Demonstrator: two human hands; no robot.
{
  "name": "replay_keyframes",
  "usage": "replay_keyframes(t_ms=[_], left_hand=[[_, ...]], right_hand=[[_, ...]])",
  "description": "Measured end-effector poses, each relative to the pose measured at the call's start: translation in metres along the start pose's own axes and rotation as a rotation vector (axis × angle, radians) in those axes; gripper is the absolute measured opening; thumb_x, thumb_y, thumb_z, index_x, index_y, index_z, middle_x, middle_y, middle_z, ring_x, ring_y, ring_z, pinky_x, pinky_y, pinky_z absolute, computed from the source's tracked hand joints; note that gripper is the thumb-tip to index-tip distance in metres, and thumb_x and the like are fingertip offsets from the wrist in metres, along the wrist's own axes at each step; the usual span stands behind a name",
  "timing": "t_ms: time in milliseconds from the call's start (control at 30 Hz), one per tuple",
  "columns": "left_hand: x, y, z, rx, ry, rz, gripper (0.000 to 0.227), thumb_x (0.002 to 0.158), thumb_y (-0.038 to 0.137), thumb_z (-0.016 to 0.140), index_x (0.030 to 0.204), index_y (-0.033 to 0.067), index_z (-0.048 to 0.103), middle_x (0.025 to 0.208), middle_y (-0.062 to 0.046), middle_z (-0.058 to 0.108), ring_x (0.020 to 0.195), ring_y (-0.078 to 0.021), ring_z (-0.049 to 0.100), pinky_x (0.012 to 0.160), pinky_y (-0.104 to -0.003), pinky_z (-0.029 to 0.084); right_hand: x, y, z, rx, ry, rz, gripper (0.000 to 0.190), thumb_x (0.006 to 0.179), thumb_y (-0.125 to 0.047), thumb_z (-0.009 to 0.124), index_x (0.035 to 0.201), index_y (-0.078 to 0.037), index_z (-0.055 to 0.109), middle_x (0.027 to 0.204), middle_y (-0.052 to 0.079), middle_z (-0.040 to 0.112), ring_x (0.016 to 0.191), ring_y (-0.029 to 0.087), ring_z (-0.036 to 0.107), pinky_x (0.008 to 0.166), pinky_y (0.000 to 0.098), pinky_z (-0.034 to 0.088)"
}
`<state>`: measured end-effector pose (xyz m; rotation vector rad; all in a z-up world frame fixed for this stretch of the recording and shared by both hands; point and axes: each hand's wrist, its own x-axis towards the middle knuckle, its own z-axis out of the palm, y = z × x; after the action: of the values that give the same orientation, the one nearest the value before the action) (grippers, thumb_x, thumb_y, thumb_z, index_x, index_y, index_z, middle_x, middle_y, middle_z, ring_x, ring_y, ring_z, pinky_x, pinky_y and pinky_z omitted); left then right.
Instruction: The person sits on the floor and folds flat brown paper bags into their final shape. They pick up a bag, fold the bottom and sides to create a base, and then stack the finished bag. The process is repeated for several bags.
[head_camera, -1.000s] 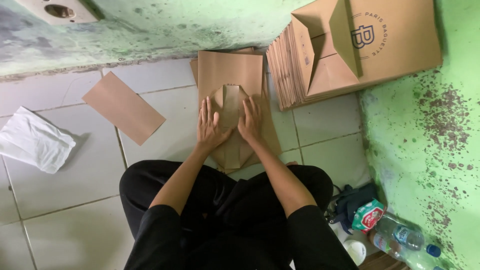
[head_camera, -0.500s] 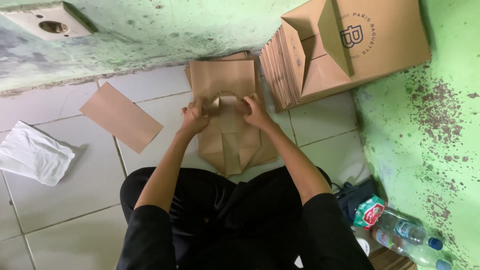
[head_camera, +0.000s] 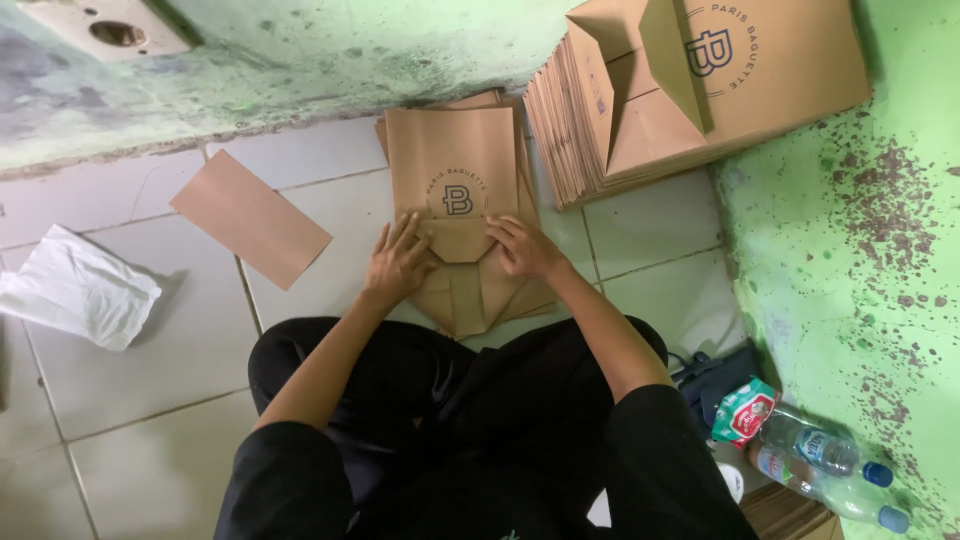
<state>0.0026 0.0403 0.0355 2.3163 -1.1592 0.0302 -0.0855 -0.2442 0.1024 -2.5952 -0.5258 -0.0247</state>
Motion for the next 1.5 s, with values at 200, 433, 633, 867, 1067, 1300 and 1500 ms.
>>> replay_keyframes(t_ms=[200,433,633,867,1067,1300,1500], left_hand=[[-0.008,0.002,0.022,0.124,0.068,0.027,0.057,0.089,0.042,0.073,0.136,0.011,0.065,0.146,-0.023,0.058,0.141,-0.0424,0.049,0.113,-0.057,0.042],[-0.001,0.001,0.016,0.062,0.027,-0.025,0.057,0.081,0.036,0.081,0.131,0.0138,0.068,0.143,-0.019,0.062,0.136,-0.0435,0.053,0.11,-0.059,0.045],[-0.008,-0.018,0.026,-0.274,0.126,-0.283,0.078,0.071,0.031,0.09,0.14,0.0131,0.058,0.151,-0.015,0.047,0.141,-0.0417,0.046,0.111,-0.054,0.048],[-0.007,-0.045,0.028,-0.28,0.245,-0.32,0.033,0.09,0.014,0.072,0.123,0.0088,0.072,0.118,-0.005,0.054,0.113,-0.0299,0.064,0.096,-0.041,0.055],[-0.003,-0.044,0.032,-0.355,0.262,-0.397,0.036,0.089,0.015,0.076,0.123,0.0089,0.071,0.112,-0.005,0.058,0.107,-0.03,0.064,0.092,-0.041,0.056],[0.001,-0.034,0.02,-0.331,0.327,-0.37,0.017,0.085,0.008,0.076,0.102,0.0099,0.077,0.098,-0.004,0.06,0.095,-0.028,0.066,0.088,-0.04,0.056],[0.008,-0.034,0.02,-0.369,0.367,-0.413,0.012,0.085,0.011,0.077,0.097,0.0092,0.081,0.094,-0.005,0.067,0.094,-0.0284,0.068,0.083,-0.039,0.058]], right_hand=[[0.015,-0.023,0.045,-0.033,0.094,0.001,0.043,0.096,-0.006,0.049,0.135,0.012,0.053,0.143,0.034,0.049,0.138,0.048,0.045,0.117,0.0545,0.036],[0.064,-0.077,0.036,-0.284,-0.352,0.032,0.052,0.097,0.006,0.045,0.149,0.008,0.037,0.16,0.027,0.031,0.151,0.043,0.025,0.125,0.0528,0.028],[0.063,-0.08,0.03,-0.051,-0.276,0.168,0.06,0.101,0.006,0.035,0.16,-0.006,0.028,0.162,0.02,0.031,0.15,0.041,0.031,0.121,0.0552,0.034],[0.065,-0.072,0.043,-0.054,-0.114,0.144,0.053,0.105,-0.016,0.051,0.157,-0.013,0.04,0.154,0.018,0.047,0.142,0.039,0.044,0.113,0.0575,0.04],[0.054,-0.059,0.062,0.086,-0.102,0.188,0.047,0.113,-0.015,0.035,0.161,-0.013,0.035,0.163,0.016,0.036,0.149,0.041,0.032,0.116,0.0682,0.026],[0.043,-0.056,0.075,0.029,-0.073,0.167,0.045,0.114,-0.018,0.038,0.158,-0.014,0.039,0.164,0.012,0.035,0.15,0.038,0.031,0.117,0.0678,0.027],[0.046,-0.054,0.073,0.134,-0.065,0.231,0.045,0.114,-0.021,0.037,0.158,-0.016,0.039,0.163,0.011,0.037,0.15,0.037,0.033,0.118,0.0695,0.025]])
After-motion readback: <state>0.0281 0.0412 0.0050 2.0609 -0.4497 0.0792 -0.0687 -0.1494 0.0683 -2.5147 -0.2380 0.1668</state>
